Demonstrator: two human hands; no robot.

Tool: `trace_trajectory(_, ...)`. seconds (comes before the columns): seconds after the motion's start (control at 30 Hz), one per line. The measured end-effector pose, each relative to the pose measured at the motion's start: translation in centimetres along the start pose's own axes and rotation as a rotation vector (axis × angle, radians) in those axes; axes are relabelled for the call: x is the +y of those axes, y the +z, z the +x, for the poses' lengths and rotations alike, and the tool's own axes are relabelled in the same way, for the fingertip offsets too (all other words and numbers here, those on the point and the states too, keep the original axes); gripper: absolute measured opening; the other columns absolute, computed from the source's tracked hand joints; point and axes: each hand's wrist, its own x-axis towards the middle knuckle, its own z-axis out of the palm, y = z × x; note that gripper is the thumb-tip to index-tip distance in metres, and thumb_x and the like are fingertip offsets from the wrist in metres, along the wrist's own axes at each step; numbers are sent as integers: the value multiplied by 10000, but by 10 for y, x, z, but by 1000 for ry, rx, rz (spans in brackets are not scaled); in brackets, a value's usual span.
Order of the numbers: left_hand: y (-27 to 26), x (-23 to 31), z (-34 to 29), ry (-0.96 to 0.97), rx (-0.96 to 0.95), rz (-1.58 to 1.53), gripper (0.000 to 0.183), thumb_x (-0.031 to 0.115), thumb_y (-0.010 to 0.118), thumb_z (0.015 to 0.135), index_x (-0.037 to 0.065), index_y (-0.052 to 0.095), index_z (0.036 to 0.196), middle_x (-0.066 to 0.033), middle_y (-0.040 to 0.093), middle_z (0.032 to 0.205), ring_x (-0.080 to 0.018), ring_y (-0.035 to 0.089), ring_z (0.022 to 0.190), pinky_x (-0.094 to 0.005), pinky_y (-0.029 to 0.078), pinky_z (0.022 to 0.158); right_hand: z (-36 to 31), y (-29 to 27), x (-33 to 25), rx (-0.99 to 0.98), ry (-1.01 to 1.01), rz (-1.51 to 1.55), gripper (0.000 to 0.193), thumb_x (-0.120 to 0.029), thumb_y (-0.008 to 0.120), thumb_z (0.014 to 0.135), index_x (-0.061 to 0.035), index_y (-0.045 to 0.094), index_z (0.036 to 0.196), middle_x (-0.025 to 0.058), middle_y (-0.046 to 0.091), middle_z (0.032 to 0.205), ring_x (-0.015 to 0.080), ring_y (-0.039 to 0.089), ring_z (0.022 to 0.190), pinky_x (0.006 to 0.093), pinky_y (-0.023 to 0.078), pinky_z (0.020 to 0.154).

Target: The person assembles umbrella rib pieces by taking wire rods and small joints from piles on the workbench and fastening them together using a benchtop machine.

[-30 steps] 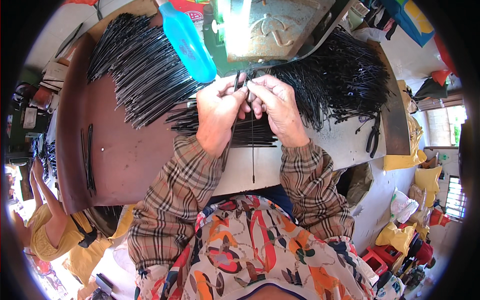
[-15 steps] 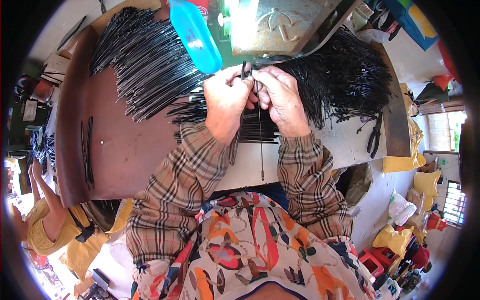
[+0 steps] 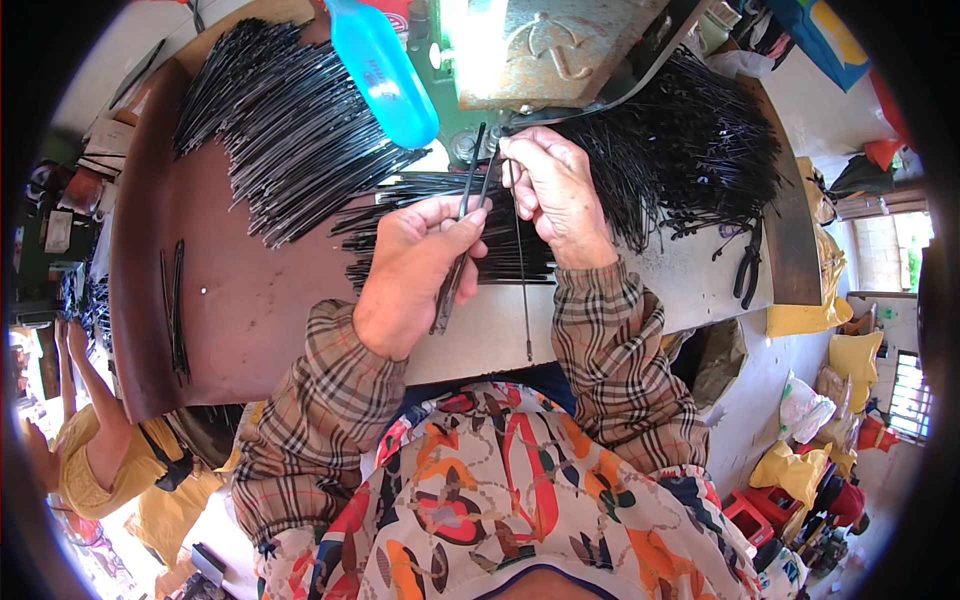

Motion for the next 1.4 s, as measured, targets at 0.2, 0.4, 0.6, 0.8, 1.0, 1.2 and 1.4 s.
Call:
trace_trajectory(0.2, -11, -2, 6, -47, 5, -12, 224, 155, 637, 898, -27, 636, 1030, -56, 584, 737, -80, 498, 461, -212, 379, 403, -1, 2, -1, 1, 15, 17, 157, -123, 631, 874, 19, 581, 831, 48, 554, 662, 60, 458, 440, 201, 364, 386)
trace_trajectory(0.4, -16, -3, 12, -15, 2, 39, 208, 163, 668, 878, -17, 645, 978, -54, 587, 715, -85, 495, 449, -216, 362, 386, -3, -2, 1, -27, 65, 56, 161, -143, 662, 894, 0, 597, 924, 38, 594, 731, 60, 522, 524, 197, 427, 460)
trace_trajectory(0.6, -22, -4, 13, -16, -11, 62, 210, 143, 627, 898, -28, 630, 1019, -41, 577, 732, -74, 483, 479, -200, 354, 393, -9, -6, 9, -64, 71, 58, 225, -111, 667, 890, 29, 594, 1050, 62, 641, 841, 82, 601, 669, 203, 506, 604)
trace_trajectory(0.8, -22, -2, 12, 2, 11, 56, 207, 164, 681, 870, -14, 646, 971, -39, 586, 696, -77, 487, 432, -209, 344, 375, -6, -9, 11, -81, 84, 69, 243, -112, 666, 891, 32, 594, 1072, 64, 640, 841, 81, 598, 667, 203, 502, 596)
trace_trajectory(1.0, -16, -7, 10, 30, 46, -9, 171, 127, 646, 879, -25, 641, 958, -39, 585, 696, -71, 486, 438, -203, 345, 378, -8, -3, 14, -107, 60, 18, 221, -112, 667, 889, 35, 611, 1044, 54, 628, 809, 70, 581, 645, 194, 485, 581)
trace_trajectory(1.2, -3, -18, 13, 65, 90, -79, 151, 103, 619, 878, -35, 634, 937, -36, 580, 686, -69, 485, 438, -203, 348, 380, -9, 1, 16, -35, 42, 28, 203, -116, 688, 874, 40, 623, 987, 42, 639, 760, 79, 598, 615, 203, 504, 564)
trace_trajectory(1.4, 1, -12, 22, 118, 81, -33, 118, 107, 606, 885, -8, 611, 910, -42, 581, 708, -88, 485, 448, -213, 353, 390, 2, 3, 10, -13, -21, 36, 193, -116, 696, 866, 31, 631, 972, 39, 639, 753, 81, 599, 612, 207, 508, 576)
